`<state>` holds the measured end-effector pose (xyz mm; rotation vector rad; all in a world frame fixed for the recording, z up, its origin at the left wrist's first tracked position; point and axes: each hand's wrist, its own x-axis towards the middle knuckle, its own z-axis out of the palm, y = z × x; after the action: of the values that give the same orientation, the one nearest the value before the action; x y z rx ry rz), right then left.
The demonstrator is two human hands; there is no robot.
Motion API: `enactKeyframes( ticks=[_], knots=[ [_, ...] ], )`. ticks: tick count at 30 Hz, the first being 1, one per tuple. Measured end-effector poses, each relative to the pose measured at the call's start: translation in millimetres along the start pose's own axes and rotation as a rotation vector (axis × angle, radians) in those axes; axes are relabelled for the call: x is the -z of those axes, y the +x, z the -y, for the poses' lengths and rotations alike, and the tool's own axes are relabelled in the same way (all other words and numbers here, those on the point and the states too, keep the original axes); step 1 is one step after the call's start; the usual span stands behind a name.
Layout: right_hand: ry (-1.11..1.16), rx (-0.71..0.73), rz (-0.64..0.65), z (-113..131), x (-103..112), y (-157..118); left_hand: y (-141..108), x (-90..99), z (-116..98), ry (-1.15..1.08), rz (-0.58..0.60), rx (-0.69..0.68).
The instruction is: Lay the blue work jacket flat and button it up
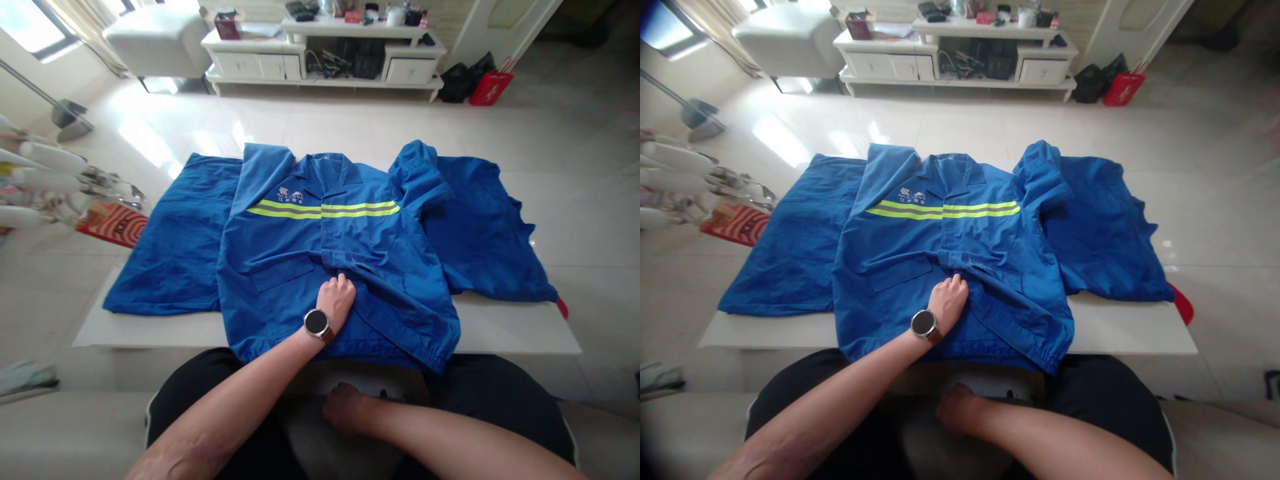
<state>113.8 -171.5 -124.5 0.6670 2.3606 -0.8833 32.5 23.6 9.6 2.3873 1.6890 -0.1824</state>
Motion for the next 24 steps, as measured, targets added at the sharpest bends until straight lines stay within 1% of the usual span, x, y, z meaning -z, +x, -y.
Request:
enactKeyframes(
  ticks=[3, 5, 7, 9, 11, 15, 17, 20, 24],
  knots=[
    [-0.102, 0.09, 0.127, 1.2, 8.8, -2.8, 0.3, -3.3, -1.2, -0.005, -0.049, 0.028],
    [-0.116, 0.093, 0.161, 2.0, 15.3, -4.5, 0.3, -4.2, -1.3, -0.018, -0.049, 0.048],
    [-0.122, 0.1, 0.177, 2.6, 20.1, -5.8, 0.3, -4.8, -1.5, -0.033, -0.036, 0.064],
    [-0.13, 0.097, 0.165, 3.1, 22.6, -6.5, 0.4, -6.3, -1.9, -0.04, -0.038, 0.075],
    [-0.143, 0.1, 0.167, 3.5, 23.6, -6.4, 0.7, -8.8, -2.4, -0.035, -0.059, 0.084],
    [-0.159, 0.099, 0.217, 4.0, 23.5, -4.9, 1.1, -14.8, -2.4, -0.025, -0.105, 0.088],
    [-0.157, 0.097, 0.211, 3.9, 23.7, -4.6, 1.0, -16.5, -2.0, -0.023, -0.118, 0.084],
    [-0.15, 0.117, 0.187, 3.7, 24.4, -5.0, 0.9, -17.0, -2.0, -0.02, -0.126, 0.082],
    [-0.173, 0.114, 0.22, 3.9, 23.9, -4.4, 1.4, -15.4, -3.3, -0.031, -0.116, 0.087]
  ],
)
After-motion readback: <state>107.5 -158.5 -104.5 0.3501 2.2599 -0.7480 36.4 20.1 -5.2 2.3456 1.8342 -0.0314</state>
